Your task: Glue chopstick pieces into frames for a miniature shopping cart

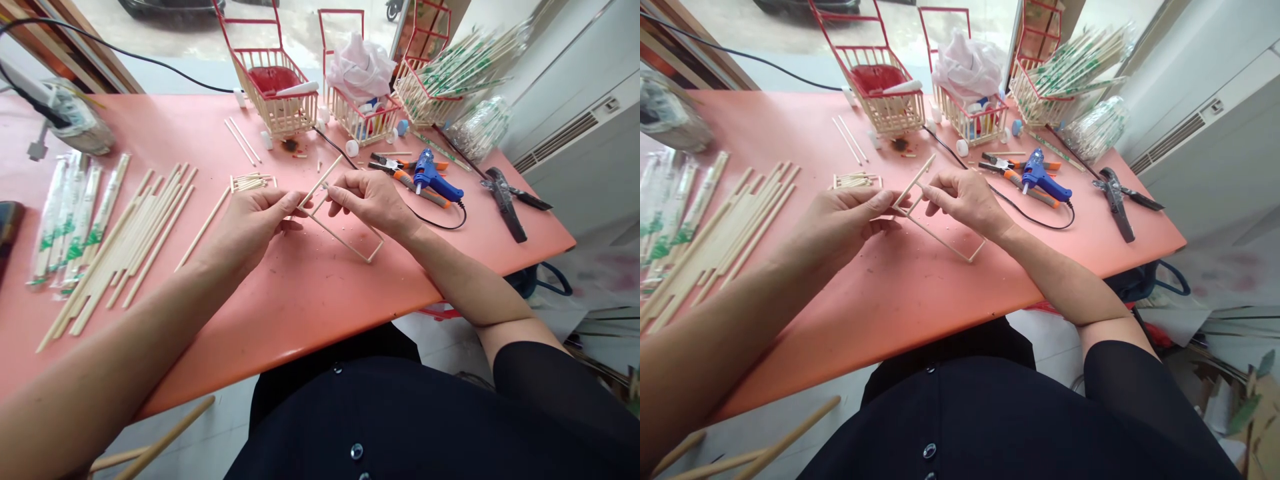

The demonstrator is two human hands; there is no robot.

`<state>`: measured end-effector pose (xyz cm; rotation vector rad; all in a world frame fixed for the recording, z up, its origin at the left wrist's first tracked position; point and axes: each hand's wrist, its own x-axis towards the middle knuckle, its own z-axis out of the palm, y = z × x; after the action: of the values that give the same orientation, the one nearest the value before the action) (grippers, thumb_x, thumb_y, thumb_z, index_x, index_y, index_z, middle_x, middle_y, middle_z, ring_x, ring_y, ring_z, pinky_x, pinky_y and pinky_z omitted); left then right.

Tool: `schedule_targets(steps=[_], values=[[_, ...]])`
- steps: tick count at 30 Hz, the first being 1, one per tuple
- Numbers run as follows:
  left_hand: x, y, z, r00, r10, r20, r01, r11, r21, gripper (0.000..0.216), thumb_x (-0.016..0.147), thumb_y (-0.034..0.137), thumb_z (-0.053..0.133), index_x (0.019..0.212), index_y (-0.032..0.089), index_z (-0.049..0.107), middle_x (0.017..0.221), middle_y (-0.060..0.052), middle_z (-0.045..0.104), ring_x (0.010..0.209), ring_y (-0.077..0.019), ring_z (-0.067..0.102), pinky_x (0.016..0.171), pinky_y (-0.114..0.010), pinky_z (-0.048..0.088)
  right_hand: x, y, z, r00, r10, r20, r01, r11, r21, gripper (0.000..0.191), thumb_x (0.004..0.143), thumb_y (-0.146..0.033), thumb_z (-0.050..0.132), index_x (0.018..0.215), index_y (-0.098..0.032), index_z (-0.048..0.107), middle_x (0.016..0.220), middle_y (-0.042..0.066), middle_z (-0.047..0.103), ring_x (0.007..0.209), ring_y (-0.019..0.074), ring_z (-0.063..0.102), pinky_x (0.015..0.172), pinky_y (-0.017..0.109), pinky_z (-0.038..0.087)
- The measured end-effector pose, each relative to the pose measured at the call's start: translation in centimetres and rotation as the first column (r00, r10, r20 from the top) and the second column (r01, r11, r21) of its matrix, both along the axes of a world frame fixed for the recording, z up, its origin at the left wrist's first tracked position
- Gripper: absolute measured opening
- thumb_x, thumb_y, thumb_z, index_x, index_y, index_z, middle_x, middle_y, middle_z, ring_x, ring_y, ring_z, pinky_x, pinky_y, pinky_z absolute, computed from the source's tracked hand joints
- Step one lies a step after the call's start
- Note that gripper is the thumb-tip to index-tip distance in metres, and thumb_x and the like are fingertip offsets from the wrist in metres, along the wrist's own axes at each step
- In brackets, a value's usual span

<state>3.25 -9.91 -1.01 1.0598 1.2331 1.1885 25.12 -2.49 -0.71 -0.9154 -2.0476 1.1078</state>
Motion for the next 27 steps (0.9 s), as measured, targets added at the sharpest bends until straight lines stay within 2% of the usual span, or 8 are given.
schedule_targets(steps=[4,8,13,17,21,24,27], values=[[0.0,-0.3,1.0,0.992,0.017,-0.124,-0.010,0.998,0.054,0.024,0.089,0.042,0.084,0.087,0.018,0.088,0.097,-0.009,0.081,0.085,-0.0173,0.070,0.071,-0.024,0.055,-0.3,-0.5,0.5,1.000,0.018,0.009,-0.018,1.000,-0.011,0.033,0.105,-0.045,0.074,0.089,-0.016,0.077,0.081,0.006,0.084,0.070,0.0133,0.071,0.067,0.025,0.053],[-0.1,-0.5,1.8,0.979,0.031,-0.203,-0.022,0.999,0.048,0.023,0.088,0.041,0.084,0.083,0.019,0.087,0.092,-0.008,0.079,0.076,-0.0164,0.066,0.064,-0.025,0.049,-0.6,-1.0,0.7,0.999,0.047,0.011,-0.047,0.999,-0.017,0.031,0.105,-0.043,0.073,0.091,-0.016,0.076,0.078,0.005,0.082,0.068,0.0131,0.070,0.064,0.025,0.050],[-0.1,-0.5,1.9,0.971,0.039,-0.234,-0.025,0.998,0.059,0.022,0.088,0.040,0.084,0.081,0.020,0.088,0.089,-0.008,0.079,0.075,-0.0175,0.068,0.060,-0.024,0.048,-0.8,-1.1,0.6,0.998,0.061,0.005,-0.061,0.998,-0.035,0.041,0.104,-0.055,0.075,0.091,-0.016,0.077,0.078,0.005,0.082,0.069,0.0131,0.070,0.064,0.025,0.049],[-0.3,-0.4,1.6,0.975,0.027,-0.220,-0.018,0.999,0.041,0.025,0.087,0.044,0.086,0.083,0.019,0.088,0.090,-0.009,0.080,0.078,-0.0189,0.070,0.062,-0.024,0.051,-0.7,-1.3,0.6,0.998,0.066,0.006,-0.065,0.997,-0.044,0.039,0.104,-0.052,0.075,0.092,-0.015,0.078,0.079,0.006,0.082,0.069,0.0123,0.069,0.064,0.024,0.048],[-0.5,0.0,1.5,0.985,-0.049,-0.168,0.047,0.999,-0.017,0.032,0.086,0.049,0.087,0.083,0.017,0.087,0.093,-0.012,0.083,0.082,-0.0196,0.073,0.065,-0.024,0.054,-0.6,-1.3,0.7,0.998,0.054,0.015,-0.053,0.998,-0.046,0.035,0.105,-0.048,0.075,0.092,-0.016,0.077,0.079,0.005,0.082,0.067,0.0116,0.067,0.061,0.024,0.045],[-0.7,0.1,1.7,0.983,-0.052,-0.174,0.046,0.998,-0.039,0.029,0.084,0.046,0.090,0.084,0.017,0.087,0.095,-0.013,0.083,0.077,-0.0176,0.071,0.063,-0.024,0.053,-0.5,-1.3,0.7,0.998,0.060,0.013,-0.059,0.997,-0.052,0.039,0.104,-0.052,0.075,0.092,-0.015,0.077,0.078,0.005,0.081,0.067,0.0113,0.067,0.060,0.024,0.045],[-0.8,0.0,1.9,0.972,-0.018,-0.232,0.020,1.000,0.007,0.026,0.082,0.044,0.091,0.086,0.018,0.089,0.090,-0.010,0.080,0.069,-0.0150,0.064,0.059,-0.025,0.049,-0.6,-1.3,0.7,0.997,0.071,0.008,-0.071,0.996,-0.050,0.044,0.103,-0.058,0.075,0.092,-0.015,0.077,0.079,0.005,0.081,0.067,0.0113,0.068,0.061,0.024,0.047]])
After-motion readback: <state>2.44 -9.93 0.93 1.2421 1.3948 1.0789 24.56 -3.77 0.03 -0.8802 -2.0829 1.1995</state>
